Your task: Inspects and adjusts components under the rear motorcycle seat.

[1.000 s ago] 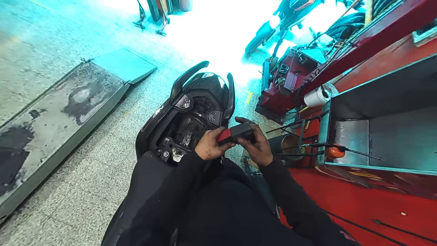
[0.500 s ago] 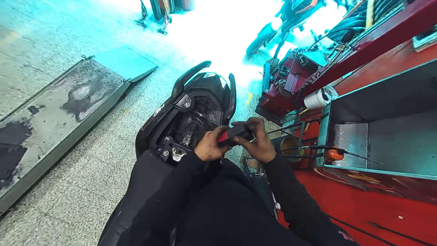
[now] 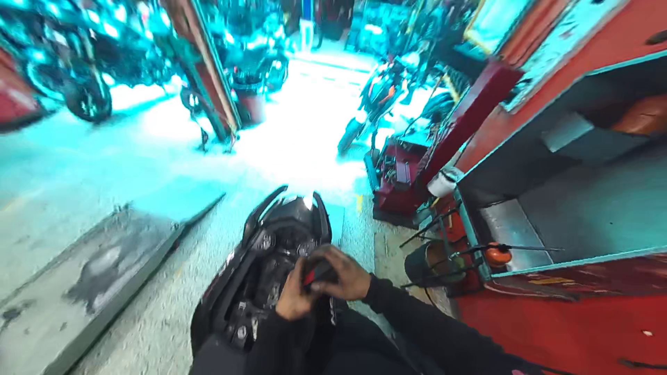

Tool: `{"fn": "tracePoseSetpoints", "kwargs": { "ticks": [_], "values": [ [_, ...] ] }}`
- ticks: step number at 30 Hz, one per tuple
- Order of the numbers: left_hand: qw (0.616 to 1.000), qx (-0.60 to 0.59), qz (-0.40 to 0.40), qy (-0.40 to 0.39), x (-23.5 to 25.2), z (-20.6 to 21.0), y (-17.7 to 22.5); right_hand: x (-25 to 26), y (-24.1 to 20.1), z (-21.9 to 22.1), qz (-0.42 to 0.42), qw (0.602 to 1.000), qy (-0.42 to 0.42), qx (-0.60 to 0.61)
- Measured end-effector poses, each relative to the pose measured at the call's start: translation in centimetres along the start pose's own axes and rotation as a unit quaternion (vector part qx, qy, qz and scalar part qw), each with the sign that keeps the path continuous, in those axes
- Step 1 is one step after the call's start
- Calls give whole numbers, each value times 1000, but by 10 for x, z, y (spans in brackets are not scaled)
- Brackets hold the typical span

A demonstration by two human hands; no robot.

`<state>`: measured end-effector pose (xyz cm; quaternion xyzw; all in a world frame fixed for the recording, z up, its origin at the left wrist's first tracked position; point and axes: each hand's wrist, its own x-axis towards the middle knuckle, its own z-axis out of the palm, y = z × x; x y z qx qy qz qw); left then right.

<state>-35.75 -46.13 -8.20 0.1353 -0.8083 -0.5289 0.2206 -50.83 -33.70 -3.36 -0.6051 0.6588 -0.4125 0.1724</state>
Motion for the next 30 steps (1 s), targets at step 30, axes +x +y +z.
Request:
{"fn": "tracePoseSetpoints", "kwargs": {
  "ticks": [30],
  "values": [
    [941, -219, -127, 222, -9, -10, -17, -16, 20, 64, 5, 994, 91, 53]
  ]
}}
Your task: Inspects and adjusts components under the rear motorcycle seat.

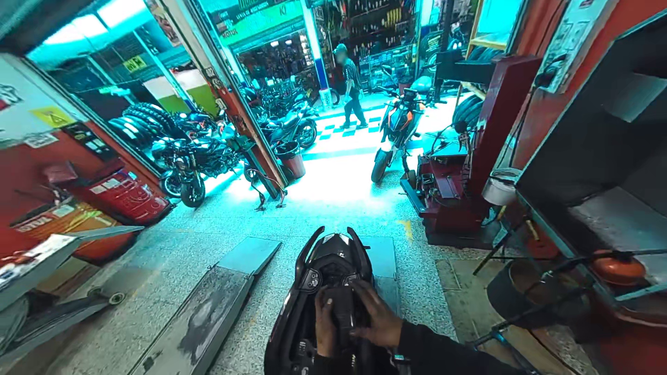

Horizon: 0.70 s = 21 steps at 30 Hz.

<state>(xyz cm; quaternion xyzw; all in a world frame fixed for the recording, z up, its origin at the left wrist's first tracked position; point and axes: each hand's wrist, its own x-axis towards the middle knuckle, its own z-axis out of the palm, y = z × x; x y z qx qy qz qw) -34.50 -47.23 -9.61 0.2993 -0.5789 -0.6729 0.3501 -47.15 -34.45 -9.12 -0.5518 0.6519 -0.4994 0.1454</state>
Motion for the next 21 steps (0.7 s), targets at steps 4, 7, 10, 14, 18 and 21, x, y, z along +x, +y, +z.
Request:
{"fn": "tracePoseSetpoints", "kwargs": {
  "ticks": [4, 7, 10, 14, 18, 21],
  "values": [
    [997, -19, -63, -38, -2, -7, -7, 16, 1, -16, 88, 991, -104, -1],
    [996, -9, -25, -87, -3, -15, -12, 16, 6, -15, 83, 995, -54, 7],
    [997, 34, 37, -64, -2, -16, -21, 7, 15, 1, 40, 999, 12, 18],
    [997, 59, 42, -20, 9, -20, -28, 11, 17, 13, 40, 998, 39, 25],
    [996, 66, 17, 49, 13, -19, -25, 20, 7, 11, 110, 993, -25, 41],
    [995, 65, 17, 70, 12, -20, -25, 21, 8, 11, 102, 993, -44, 36]
  ]
}}
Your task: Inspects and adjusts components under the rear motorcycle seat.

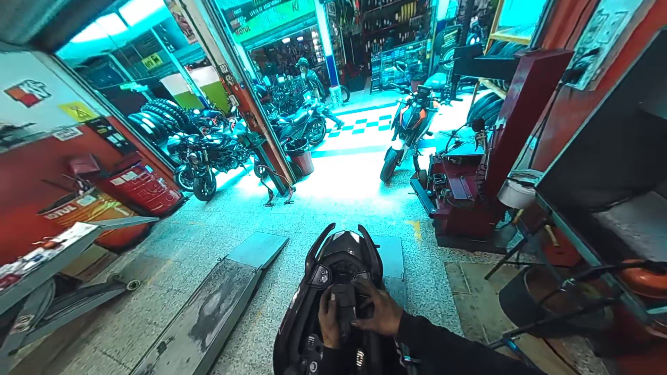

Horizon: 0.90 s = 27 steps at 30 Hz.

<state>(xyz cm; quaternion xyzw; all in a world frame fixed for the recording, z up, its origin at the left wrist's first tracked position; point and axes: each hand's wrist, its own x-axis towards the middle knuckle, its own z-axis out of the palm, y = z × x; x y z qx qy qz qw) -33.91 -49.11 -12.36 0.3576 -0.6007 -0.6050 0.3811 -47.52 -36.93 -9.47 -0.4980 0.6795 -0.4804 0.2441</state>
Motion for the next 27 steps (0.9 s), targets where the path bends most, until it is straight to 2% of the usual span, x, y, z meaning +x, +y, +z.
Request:
{"fn": "tracePoseSetpoints", "kwargs": {
  "ticks": [3, 7, 13, 18, 27],
  "values": [
    [1000, -2, 1, 18, -2, 1, 1, -2, 7, 2, -26, 1000, 5, 1],
    [999, -16, 21, 39, -6, 2, 3, -6, 4, 1, -5, 1000, 0, 19],
    [996, -48, -6, 77, -4, -2, -8, -7, 4, 9, -8, 999, 7, 41],
    [984, -94, -22, 152, -6, 1, -1, -3, -1, 13, -14, 998, -35, 41],
    [987, -56, -36, 146, -7, -2, -2, -1, -4, 17, -12, 999, -39, 34]
  ]
}}
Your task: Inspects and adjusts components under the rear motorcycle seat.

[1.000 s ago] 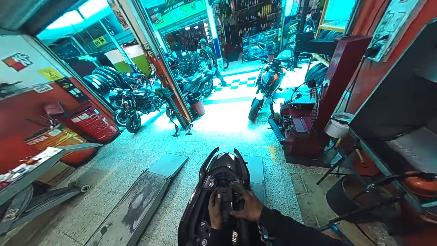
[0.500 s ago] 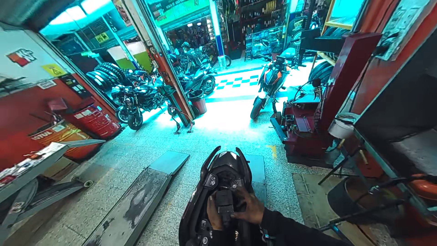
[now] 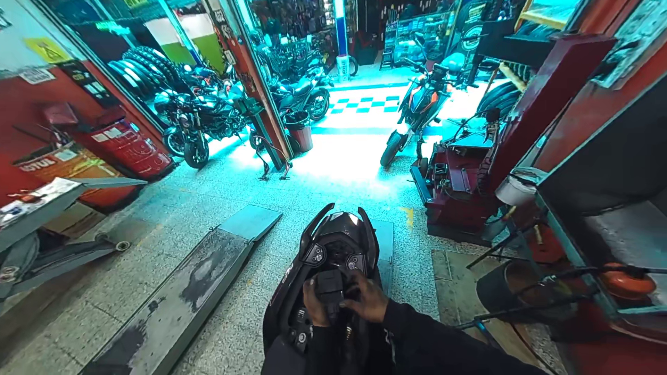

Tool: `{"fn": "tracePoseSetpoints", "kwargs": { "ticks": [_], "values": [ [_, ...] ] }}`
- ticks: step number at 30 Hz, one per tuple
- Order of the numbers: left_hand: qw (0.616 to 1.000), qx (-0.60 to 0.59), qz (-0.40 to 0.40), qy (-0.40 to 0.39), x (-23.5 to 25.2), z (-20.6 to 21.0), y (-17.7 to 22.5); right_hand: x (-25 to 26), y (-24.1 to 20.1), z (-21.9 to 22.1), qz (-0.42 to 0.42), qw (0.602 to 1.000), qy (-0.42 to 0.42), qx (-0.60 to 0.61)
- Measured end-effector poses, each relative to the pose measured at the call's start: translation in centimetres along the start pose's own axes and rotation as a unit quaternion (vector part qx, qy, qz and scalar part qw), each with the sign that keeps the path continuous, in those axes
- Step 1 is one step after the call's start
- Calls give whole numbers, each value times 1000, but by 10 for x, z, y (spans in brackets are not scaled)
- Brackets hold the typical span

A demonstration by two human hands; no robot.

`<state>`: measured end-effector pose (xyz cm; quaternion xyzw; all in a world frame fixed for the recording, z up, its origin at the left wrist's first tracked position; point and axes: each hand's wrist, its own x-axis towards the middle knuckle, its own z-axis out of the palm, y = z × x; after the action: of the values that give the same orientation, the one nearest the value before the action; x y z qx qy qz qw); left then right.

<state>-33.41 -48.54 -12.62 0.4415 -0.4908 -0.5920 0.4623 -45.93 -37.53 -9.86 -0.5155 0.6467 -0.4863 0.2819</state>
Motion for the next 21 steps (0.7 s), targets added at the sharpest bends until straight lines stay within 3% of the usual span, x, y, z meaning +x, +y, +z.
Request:
{"fn": "tracePoseSetpoints", "kwargs": {
  "ticks": [5, 18, 21],
  "values": [
    [1000, 16, -9, 9, 1, 2, -1, -2, 9, 6, -43, 999, 19, -4],
    [998, 54, -18, 35, 0, 4, 5, -4, 12, 11, -37, 998, 49, -28],
    [998, 62, -12, 7, 5, 6, 16, 1, 11, 8, -41, 997, 68, 4]
  ]
}}
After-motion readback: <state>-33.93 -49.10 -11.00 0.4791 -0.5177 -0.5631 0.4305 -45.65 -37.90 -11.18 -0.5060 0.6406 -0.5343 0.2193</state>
